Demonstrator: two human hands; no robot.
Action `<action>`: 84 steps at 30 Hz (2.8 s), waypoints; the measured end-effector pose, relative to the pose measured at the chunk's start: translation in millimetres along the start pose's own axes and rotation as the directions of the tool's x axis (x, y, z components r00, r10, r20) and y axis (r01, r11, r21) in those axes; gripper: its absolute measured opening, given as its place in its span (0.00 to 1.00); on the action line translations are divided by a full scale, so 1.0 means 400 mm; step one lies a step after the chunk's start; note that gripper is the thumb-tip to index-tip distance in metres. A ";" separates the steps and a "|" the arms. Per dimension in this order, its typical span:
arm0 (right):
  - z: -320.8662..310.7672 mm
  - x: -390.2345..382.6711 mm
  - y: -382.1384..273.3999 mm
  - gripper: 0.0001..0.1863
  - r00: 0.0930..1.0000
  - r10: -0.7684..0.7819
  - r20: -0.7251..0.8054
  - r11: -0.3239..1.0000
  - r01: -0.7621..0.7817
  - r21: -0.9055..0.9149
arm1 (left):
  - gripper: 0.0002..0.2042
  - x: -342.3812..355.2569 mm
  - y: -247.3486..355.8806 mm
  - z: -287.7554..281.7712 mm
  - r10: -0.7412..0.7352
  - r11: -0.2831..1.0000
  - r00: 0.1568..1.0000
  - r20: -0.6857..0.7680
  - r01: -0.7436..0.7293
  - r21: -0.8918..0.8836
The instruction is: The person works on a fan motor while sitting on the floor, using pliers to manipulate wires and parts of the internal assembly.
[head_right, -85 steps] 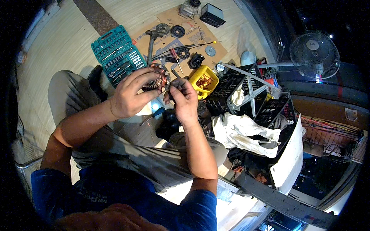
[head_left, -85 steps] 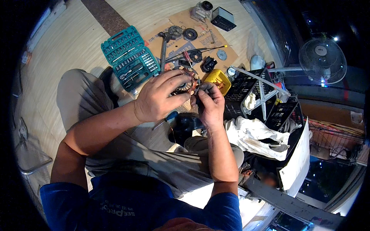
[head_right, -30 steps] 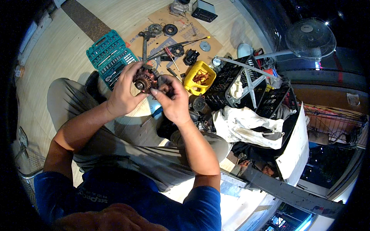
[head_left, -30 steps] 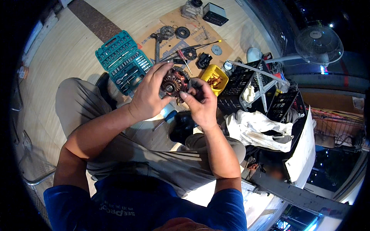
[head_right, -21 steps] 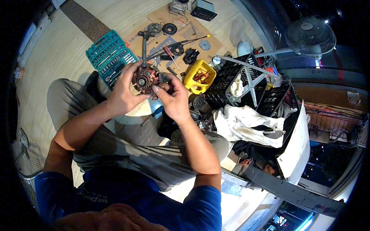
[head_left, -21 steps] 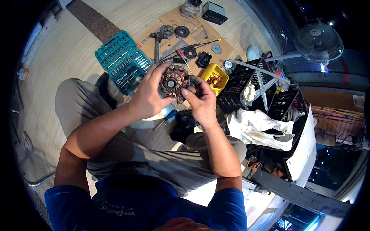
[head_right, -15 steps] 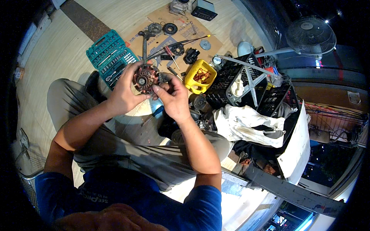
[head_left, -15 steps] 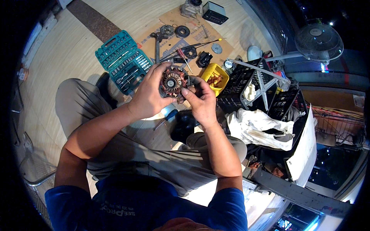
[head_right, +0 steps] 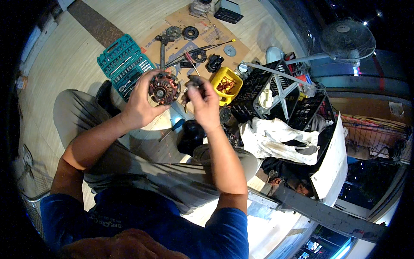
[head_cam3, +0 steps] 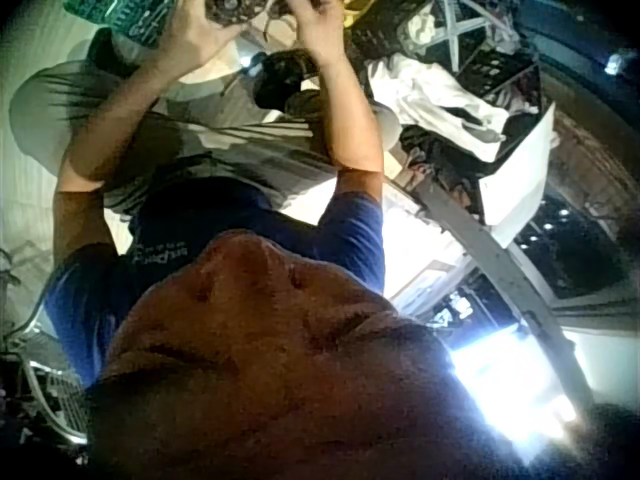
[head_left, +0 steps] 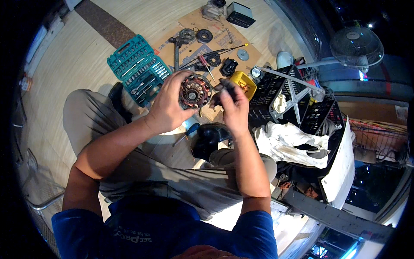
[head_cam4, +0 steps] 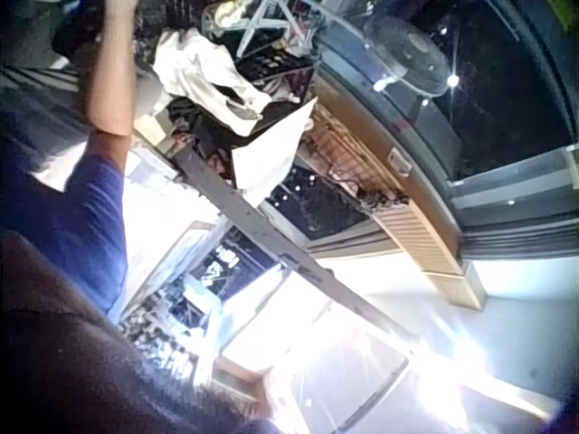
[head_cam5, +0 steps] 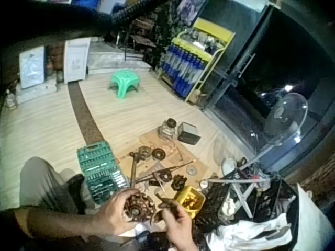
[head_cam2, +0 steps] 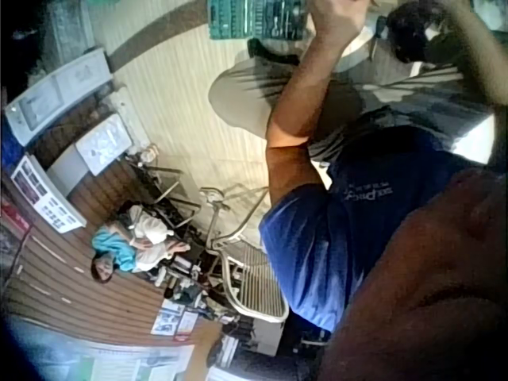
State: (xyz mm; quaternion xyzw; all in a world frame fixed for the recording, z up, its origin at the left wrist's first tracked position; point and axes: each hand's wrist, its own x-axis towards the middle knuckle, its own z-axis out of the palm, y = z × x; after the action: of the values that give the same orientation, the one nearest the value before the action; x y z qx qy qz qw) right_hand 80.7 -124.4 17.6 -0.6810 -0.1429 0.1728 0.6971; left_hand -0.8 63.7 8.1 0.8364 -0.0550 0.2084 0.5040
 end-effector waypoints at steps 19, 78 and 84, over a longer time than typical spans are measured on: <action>-0.333 0.043 0.641 0.18 0.799 0.589 0.121 0.114 0.066 -0.991 | 0.38 0.017 -0.056 0.001 -0.521 0.724 0.853 0.030 0.460 -0.514; 0.047 -0.099 -0.064 0.31 0.782 0.185 0.595 0.364 -0.617 0.698 | 0.38 0.036 -0.066 0.026 -0.152 0.988 0.982 -0.112 0.155 0.023; 0.061 -0.142 -0.016 0.24 0.738 0.283 0.612 0.345 -0.674 0.653 | 0.38 0.037 -0.069 0.029 -0.018 0.997 0.992 -0.122 0.027 0.078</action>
State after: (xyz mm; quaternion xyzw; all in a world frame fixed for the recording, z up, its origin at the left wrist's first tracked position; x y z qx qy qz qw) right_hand 19.1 -127.2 26.9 -0.2106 0.0355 0.5533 0.8051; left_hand 24.5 69.0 -13.0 0.8422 -0.0067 0.2550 0.4750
